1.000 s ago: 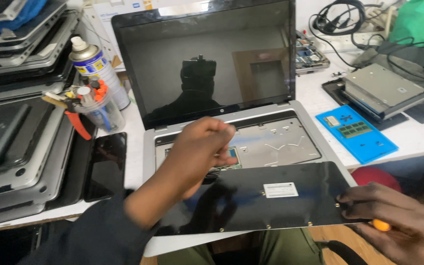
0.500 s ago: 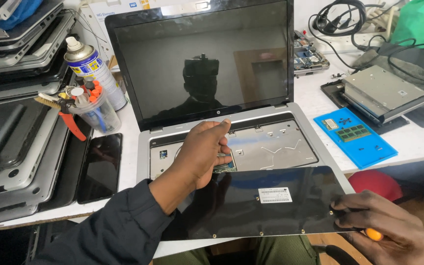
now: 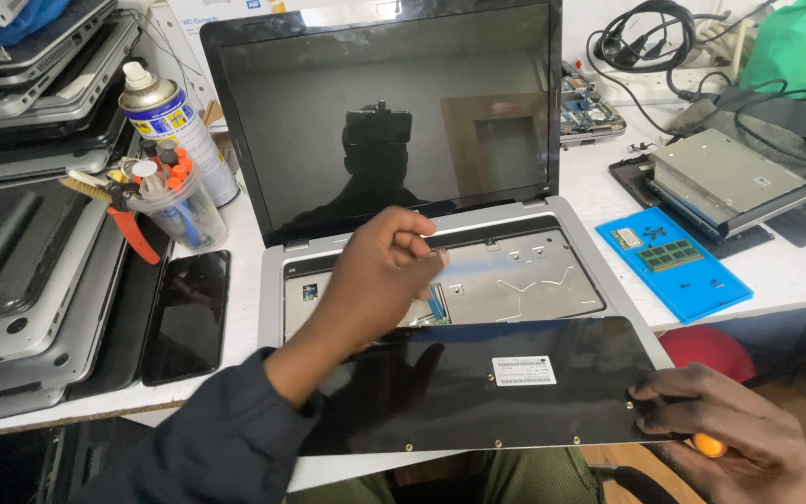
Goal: The person uses a screwdriver to remove screws from the bottom of a laptop, then flips it over to remove the keyboard cover. They continue to unscrew components inside the laptop chassis.
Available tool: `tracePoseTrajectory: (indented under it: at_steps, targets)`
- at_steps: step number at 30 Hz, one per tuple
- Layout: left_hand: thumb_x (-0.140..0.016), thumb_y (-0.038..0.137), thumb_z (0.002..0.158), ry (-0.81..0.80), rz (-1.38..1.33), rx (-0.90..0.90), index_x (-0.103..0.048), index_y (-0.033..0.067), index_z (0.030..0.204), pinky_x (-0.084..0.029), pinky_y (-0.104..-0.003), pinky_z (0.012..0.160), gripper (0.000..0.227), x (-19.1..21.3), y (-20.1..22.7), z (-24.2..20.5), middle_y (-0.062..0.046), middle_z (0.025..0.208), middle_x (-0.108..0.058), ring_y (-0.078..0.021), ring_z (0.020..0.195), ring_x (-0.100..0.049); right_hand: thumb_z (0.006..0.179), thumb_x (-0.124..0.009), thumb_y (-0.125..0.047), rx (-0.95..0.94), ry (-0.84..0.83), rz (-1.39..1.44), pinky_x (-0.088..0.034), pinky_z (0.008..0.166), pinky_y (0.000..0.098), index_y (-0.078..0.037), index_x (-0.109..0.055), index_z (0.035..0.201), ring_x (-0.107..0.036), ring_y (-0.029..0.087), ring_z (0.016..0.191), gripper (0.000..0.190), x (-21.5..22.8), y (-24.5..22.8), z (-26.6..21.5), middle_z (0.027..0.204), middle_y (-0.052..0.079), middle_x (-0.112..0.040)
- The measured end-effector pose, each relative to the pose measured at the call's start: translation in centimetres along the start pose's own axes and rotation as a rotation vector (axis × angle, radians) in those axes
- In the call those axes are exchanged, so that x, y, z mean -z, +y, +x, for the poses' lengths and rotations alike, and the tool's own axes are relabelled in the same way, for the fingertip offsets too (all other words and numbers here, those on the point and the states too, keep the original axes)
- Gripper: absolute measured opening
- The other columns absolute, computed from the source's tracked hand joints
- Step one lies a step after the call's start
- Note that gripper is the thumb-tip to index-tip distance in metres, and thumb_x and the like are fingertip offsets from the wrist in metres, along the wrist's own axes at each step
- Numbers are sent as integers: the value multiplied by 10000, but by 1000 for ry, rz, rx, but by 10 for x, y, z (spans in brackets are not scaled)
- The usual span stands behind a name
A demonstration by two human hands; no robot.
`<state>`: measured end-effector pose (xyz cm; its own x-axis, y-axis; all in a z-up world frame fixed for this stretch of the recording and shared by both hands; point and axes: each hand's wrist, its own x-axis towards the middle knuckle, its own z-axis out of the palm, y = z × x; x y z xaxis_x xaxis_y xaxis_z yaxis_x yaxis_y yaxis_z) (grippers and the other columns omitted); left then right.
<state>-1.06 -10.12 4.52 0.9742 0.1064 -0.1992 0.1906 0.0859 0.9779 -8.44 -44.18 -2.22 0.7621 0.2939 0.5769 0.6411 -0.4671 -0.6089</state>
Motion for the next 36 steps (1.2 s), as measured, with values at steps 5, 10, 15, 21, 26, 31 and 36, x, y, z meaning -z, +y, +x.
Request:
tracePoseTrajectory:
  at_steps: [5,10,15,21,26,31,36]
  targets:
    - [-810,345,840,-144,1257,-561,-644,107,1290,-507,-483,834,536,34,-9,-1,-89,1150,-643,-333,1141,-572,778,-729,-184,7,-5,-17,-584,766,251,-74,-767,696,-788,153,835,142,-1,1,1,968,103,-785]
    - [-758,267,852,-88,1279,-218,-677,202,1248,-504,-450,735,410,32,3,-5,-67,990,-726,-310,850,-673,780,-739,-163,-42,-19,2,-594,732,252,-88,-798,722,-801,146,864,111,1,4,-4,998,89,-798]
    - [-646,71,819,-14,1221,-245,-793,171,1092,-557,-423,885,326,41,-5,7,-43,1120,-775,-303,1012,-717,762,-766,-151,-66,-33,-23,-597,664,262,-107,-792,701,-800,130,846,79,1,2,-3,974,64,-800]
    - [-846,304,758,-187,714,-143,-767,147,1220,-493,-241,621,495,64,27,-40,16,790,-769,-71,640,-634,813,-709,-197,-92,8,32,-589,723,253,-63,-822,772,-781,147,866,180,-1,-4,-4,979,78,-798]
    - [-1060,403,505,-514,859,-290,-419,239,1559,-244,-333,1208,1245,119,-22,-64,30,1687,-358,-149,1529,-369,770,-760,-166,152,87,-50,-582,820,222,-109,-777,798,-790,153,873,66,-3,1,4,992,92,-785]
    - [-735,338,785,-401,1132,-687,-489,270,1544,-335,-393,1136,801,155,-122,-31,-26,1593,-463,-246,1474,-435,867,-691,-173,223,129,-33,-627,836,277,-91,-749,861,-811,232,930,100,-1,-8,15,1036,142,-784]
    - [-651,858,575,-333,1051,-266,-500,417,1540,-348,-401,1161,1072,173,-111,-12,89,1556,-557,-155,1459,-488,903,-661,-175,334,302,0,-680,763,297,-47,-686,862,-830,256,819,136,1,-12,27,929,177,-788]
